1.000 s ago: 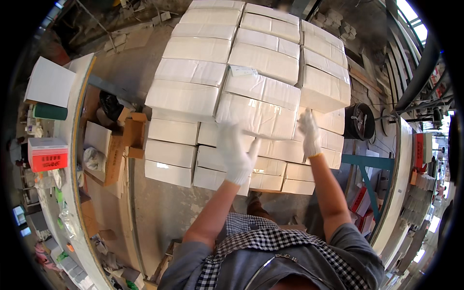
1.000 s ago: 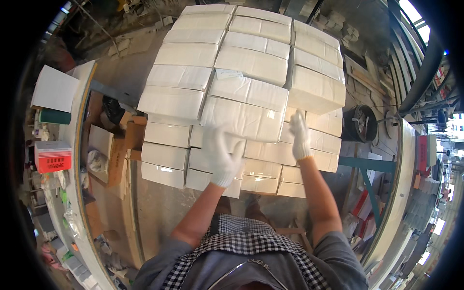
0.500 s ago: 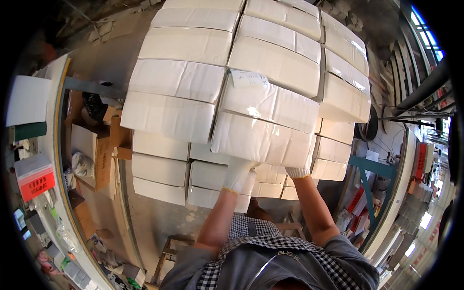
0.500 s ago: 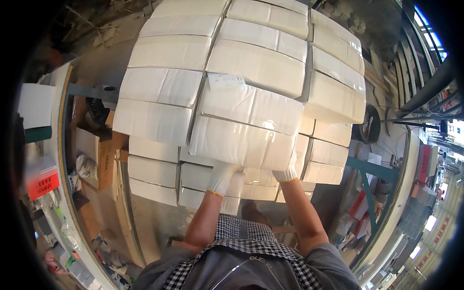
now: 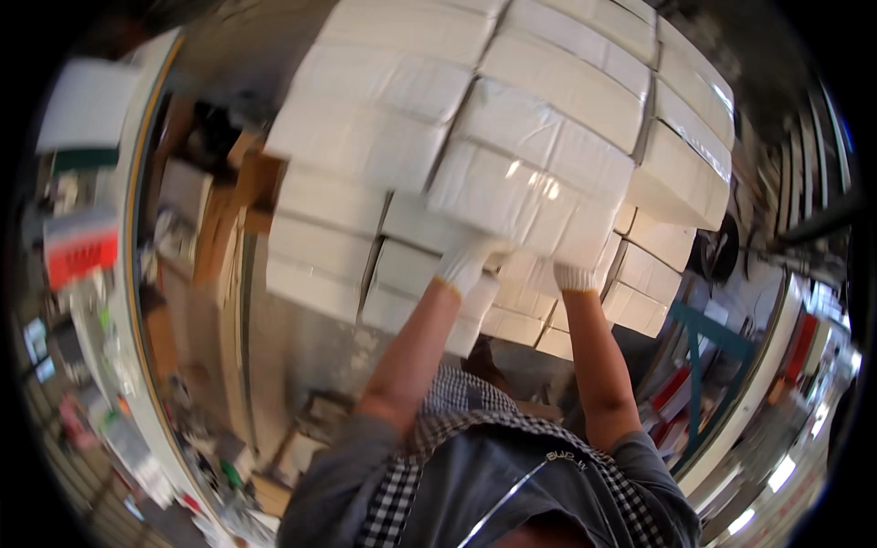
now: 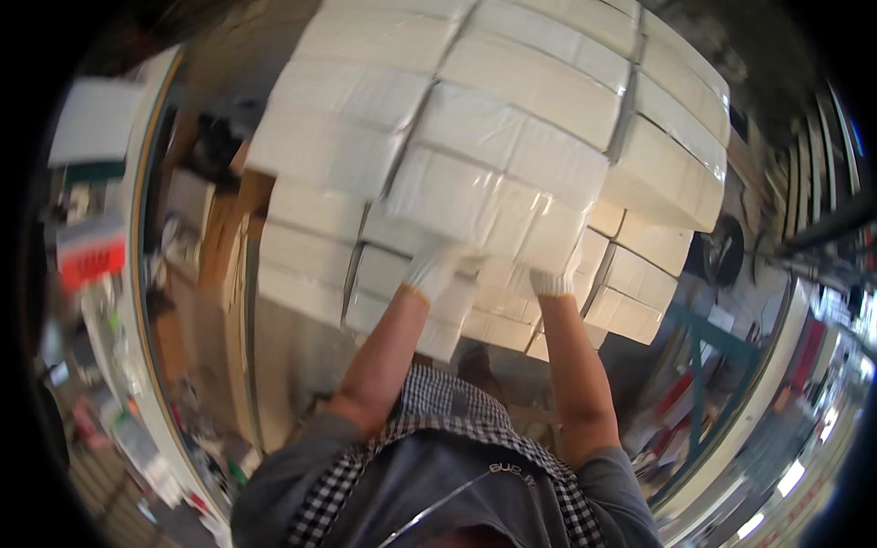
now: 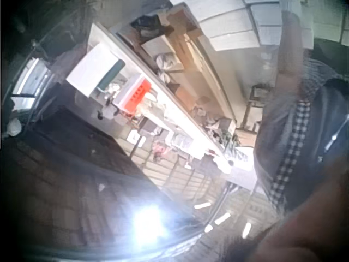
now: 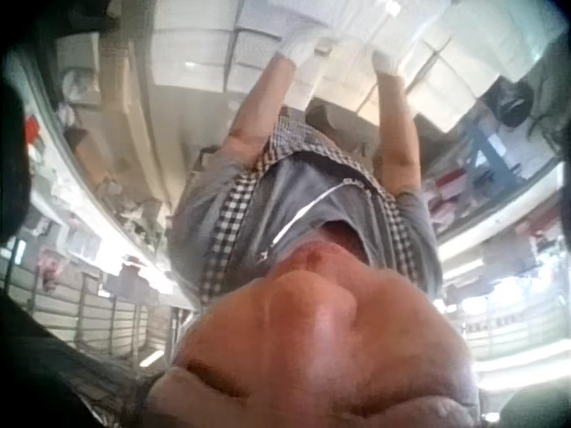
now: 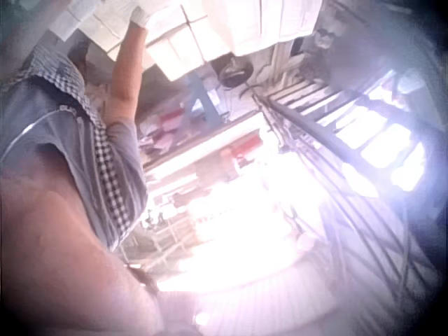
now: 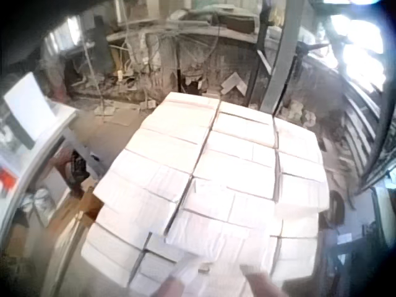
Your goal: The person wipes white rectangular blocks with an orange sponge, then wraps them in plastic film and places them into a cardboard box. The person also uses a tape dispenser to seal the box and stacks the finished packages on a nearby pallet.
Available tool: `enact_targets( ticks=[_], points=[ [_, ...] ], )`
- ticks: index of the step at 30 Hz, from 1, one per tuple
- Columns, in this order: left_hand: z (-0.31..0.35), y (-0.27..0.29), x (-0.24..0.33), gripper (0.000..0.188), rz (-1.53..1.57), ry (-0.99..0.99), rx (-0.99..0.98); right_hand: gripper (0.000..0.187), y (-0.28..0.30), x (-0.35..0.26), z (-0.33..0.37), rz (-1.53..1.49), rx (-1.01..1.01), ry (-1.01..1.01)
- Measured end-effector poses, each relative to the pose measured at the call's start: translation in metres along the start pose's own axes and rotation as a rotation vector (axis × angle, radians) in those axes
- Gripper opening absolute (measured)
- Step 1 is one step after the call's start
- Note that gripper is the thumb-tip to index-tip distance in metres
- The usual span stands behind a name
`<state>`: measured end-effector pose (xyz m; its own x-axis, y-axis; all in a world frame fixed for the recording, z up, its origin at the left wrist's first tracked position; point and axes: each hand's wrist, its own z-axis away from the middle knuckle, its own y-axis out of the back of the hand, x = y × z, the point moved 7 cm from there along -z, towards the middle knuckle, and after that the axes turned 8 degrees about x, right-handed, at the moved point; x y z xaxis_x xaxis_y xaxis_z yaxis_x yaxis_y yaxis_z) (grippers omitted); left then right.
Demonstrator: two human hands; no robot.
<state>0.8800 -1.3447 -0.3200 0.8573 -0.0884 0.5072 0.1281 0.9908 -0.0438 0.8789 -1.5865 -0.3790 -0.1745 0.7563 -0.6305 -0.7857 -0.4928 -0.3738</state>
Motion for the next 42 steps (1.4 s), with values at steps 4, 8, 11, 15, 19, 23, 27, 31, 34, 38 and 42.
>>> enact_targets(
  ticks=[4,8,11,15,19,23,27,31,34,38,42],
  points=[
    [0.037,0.007,-0.01,0.037,0.339,-0.067,0.021,0.037,-0.027,-0.011,0.012,0.056,0.034,0.083],
    [0.122,0.014,-0.046,0.029,0.368,-0.329,0.097,0.047,-0.039,-0.028,0.088,0.349,0.021,0.25],
    [0.224,-0.008,-0.042,0.024,0.217,-0.452,-0.053,0.05,-0.014,-0.02,0.123,0.529,-0.081,0.356],
    [0.407,-0.047,0.037,0.023,0.218,-0.836,-0.452,0.047,0.061,-0.002,0.169,1.0,-0.233,0.464],
    [0.522,-0.079,0.082,0.04,0.333,-1.605,-0.735,0.045,0.136,0.012,0.194,1.309,-0.315,0.474],
    [0.567,-0.094,0.079,0.04,0.095,-1.762,-0.671,0.045,0.158,0.039,0.214,1.5,-0.416,0.432],
    [0.591,-0.059,0.071,0.04,-0.051,-1.835,-0.535,0.046,0.133,0.097,0.242,1.623,-0.559,0.353],
    [0.613,0.018,0.052,0.04,-0.153,-1.873,-0.348,0.046,0.079,0.182,0.282,1.741,-0.755,0.32],
    [0.636,0.083,0.034,0.039,-0.225,-1.914,-0.262,0.046,0.031,0.253,0.327,1.781,-0.877,0.322],
    [0.674,0.18,0.013,0.039,-0.269,-1.967,-0.114,0.047,-0.04,0.341,0.394,1.826,-1.06,0.347],
    [0.703,0.253,-0.009,0.039,-0.309,-1.958,0.01,0.047,-0.091,0.409,0.453,1.825,-1.185,0.362]
  ],
)
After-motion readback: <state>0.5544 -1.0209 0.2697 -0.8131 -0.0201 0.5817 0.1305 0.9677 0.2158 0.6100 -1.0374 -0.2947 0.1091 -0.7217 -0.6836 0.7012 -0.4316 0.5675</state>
